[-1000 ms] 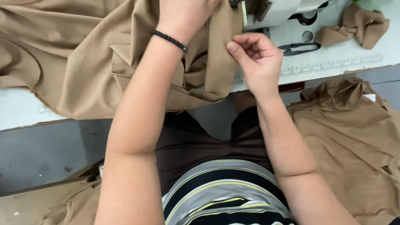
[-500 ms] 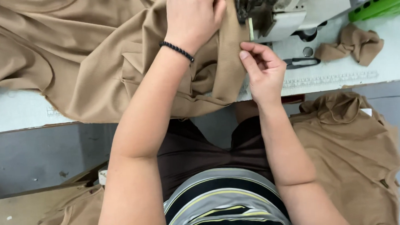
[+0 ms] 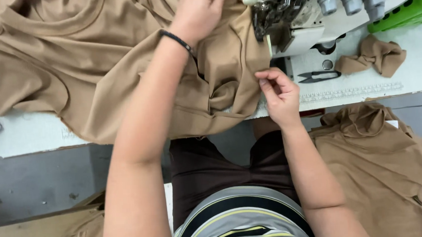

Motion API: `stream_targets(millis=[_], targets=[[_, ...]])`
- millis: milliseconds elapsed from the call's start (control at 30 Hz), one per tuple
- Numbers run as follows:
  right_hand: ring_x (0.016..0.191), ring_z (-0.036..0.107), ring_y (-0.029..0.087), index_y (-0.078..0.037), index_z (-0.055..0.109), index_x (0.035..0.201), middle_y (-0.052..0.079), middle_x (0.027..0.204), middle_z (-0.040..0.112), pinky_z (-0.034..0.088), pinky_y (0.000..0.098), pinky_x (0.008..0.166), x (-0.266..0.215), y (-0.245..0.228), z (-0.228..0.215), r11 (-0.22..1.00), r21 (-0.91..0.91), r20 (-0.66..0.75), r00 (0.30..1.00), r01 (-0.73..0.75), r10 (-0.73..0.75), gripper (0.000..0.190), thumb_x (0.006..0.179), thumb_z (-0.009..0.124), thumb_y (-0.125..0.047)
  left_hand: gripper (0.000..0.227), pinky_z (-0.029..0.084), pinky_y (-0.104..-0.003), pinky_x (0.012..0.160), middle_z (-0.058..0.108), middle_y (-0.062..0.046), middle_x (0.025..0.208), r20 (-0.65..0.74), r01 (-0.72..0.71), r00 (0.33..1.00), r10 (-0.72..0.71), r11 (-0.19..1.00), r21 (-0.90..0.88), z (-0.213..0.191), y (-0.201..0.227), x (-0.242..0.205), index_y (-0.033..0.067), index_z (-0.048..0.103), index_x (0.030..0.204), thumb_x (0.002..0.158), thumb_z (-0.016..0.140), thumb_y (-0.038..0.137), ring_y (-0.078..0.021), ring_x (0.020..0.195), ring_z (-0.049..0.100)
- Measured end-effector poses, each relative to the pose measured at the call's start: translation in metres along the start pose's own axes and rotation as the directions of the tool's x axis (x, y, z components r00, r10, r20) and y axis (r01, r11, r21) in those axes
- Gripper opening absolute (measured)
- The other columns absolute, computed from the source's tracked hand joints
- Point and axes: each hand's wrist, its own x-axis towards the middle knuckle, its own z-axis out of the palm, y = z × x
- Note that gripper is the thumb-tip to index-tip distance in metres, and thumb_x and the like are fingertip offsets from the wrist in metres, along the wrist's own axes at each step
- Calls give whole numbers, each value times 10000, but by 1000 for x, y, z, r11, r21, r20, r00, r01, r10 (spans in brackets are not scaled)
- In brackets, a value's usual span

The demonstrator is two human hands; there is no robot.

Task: Aligning and folding tan fabric pieces at a sewing workstation

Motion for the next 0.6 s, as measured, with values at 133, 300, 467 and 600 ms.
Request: stream_targets(millis=[133, 300, 467, 600], targets=[[1066, 629, 191, -15, 673, 1128, 93, 1088, 650, 506, 282, 983, -2, 8, 2, 999, -41, -2, 1000, 29, -29, 111, 1081, 574, -34, 212, 430, -475, 543, 611, -124, 799, -128, -141, 976, 174, 963, 231, -3, 31, 6, 74, 572, 975, 1085, 478, 229, -375, 664, 587], [1010, 621, 175, -22, 659, 1084, 85, 1051, 634, 492, 268, 954, -9, 4, -4, 997, -70, 19, 1000, 20, -19, 114, 1087, 547, -4, 147, 438, -428, 554, 655, -64, 752, -174, -93, 978, 116, 987, 134, -13, 43, 6, 109, 631, 1041, 1074, 543, 222, -315, 652, 626], [955, 585, 251, 43, 670, 1033, 193, 1062, 588, 536, 303, 790, 16, -38, -3, 860, -434, 14, 957, 268, -291, 88, 1007, 589, 67, 110, 473, -424, 510, 695, -59, 801, -168, -118, 974, 154, 972, 204, -17, 49, 4, 136, 629, 1064, 1075, 551, 212, -306, 647, 663], [718, 619, 215, 86, 654, 1189, 140, 870, 672, 538, 316, 636, 62, -77, 16, 616, -577, 192, 823, 536, -535, 380, 1001, 884, -152, 78, 449, -425, 574, 630, -61, 805, -137, -180, 960, 243, 915, 361, -24, 63, 5, 134, 599, 1003, 1048, 558, 182, -295, 684, 607]])
